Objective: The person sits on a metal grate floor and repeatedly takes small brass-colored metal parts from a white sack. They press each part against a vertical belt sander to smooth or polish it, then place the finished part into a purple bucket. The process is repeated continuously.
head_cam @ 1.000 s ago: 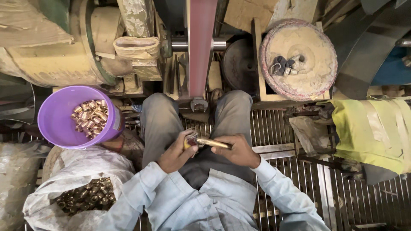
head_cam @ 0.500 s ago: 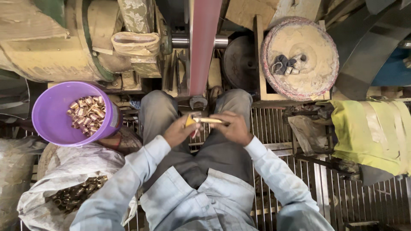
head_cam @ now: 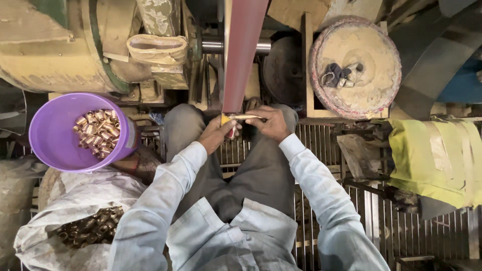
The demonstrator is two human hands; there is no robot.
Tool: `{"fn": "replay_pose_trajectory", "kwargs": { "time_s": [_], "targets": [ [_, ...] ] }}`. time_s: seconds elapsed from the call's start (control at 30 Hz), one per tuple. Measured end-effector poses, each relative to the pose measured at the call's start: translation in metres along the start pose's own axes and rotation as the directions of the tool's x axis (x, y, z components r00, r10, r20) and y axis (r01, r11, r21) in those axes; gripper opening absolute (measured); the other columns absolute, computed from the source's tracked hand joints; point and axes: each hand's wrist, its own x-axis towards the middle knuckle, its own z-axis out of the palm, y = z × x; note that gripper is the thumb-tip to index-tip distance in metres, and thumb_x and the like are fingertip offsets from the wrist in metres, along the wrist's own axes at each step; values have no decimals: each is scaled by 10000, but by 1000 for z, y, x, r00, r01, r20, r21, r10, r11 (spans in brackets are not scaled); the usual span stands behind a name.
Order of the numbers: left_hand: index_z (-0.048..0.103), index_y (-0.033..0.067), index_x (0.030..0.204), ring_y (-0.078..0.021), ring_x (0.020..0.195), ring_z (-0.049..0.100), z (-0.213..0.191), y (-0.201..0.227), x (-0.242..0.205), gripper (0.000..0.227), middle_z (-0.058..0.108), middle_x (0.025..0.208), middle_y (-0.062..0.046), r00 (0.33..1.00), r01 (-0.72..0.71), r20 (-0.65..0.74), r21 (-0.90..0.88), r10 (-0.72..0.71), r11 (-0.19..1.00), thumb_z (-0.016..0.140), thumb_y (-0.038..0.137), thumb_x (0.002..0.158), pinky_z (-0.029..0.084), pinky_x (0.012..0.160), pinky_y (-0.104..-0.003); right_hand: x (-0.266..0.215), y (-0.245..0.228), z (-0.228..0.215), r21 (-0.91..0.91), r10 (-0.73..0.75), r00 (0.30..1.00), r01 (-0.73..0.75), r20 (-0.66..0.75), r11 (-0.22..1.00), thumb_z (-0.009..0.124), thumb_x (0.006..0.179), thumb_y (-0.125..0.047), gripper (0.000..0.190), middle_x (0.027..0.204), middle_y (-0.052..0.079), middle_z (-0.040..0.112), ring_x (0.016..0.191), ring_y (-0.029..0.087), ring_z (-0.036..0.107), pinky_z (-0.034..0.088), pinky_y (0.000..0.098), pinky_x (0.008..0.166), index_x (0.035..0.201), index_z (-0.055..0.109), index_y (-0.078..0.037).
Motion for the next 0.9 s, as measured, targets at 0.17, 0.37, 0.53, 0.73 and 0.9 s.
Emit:
{"fn": "replay_pose_trajectory", "kwargs": {
  "time_s": [0.17,0.37,0.53,0.73,0.9],
  "targets": [
    [584,21,1228,-123,739,591,-1,-5,3,247,680,976,-81,998,31,-48,-61,-34,998,556,193,1053,515,666,-283,4,1,6,-18,108,994,-107,17,994,842,855,-189,282,989,102,784,867,241,746,574,334,792,1115,796,-92],
    [586,14,1217,-121,735,596,3,-8,3,243,673,955,-81,996,29,-79,-54,-33,998,547,194,1058,530,672,-289,6,5,6,0,146,988,-146,54,989,836,853,-183,285,1036,126,785,903,247,756,581,337,815,1117,789,-84],
    [589,17,1202,-119,716,583,5,-6,3,242,679,946,-81,995,39,-94,-62,-45,997,549,206,1055,525,663,-288,7,10,7,31,180,980,-183,83,983,828,865,-190,274,1035,129,788,914,239,763,584,337,829,1116,792,-86],
    [588,8,1152,-123,690,561,3,-8,5,251,665,918,-81,993,50,-99,-92,-60,994,552,241,1066,503,635,-292,8,26,11,66,245,963,-253,111,965,837,864,-216,270,1030,128,796,906,232,774,589,324,824,1096,795,-84],
    [601,-1,1156,-115,720,564,3,-5,6,275,668,926,-72,991,73,-105,-74,-81,995,553,257,1075,507,656,-282,11,32,13,245,393,896,-437,209,866,833,871,-200,264,1010,118,817,899,232,753,587,318,831,1102,796,-78]
  ]
}}
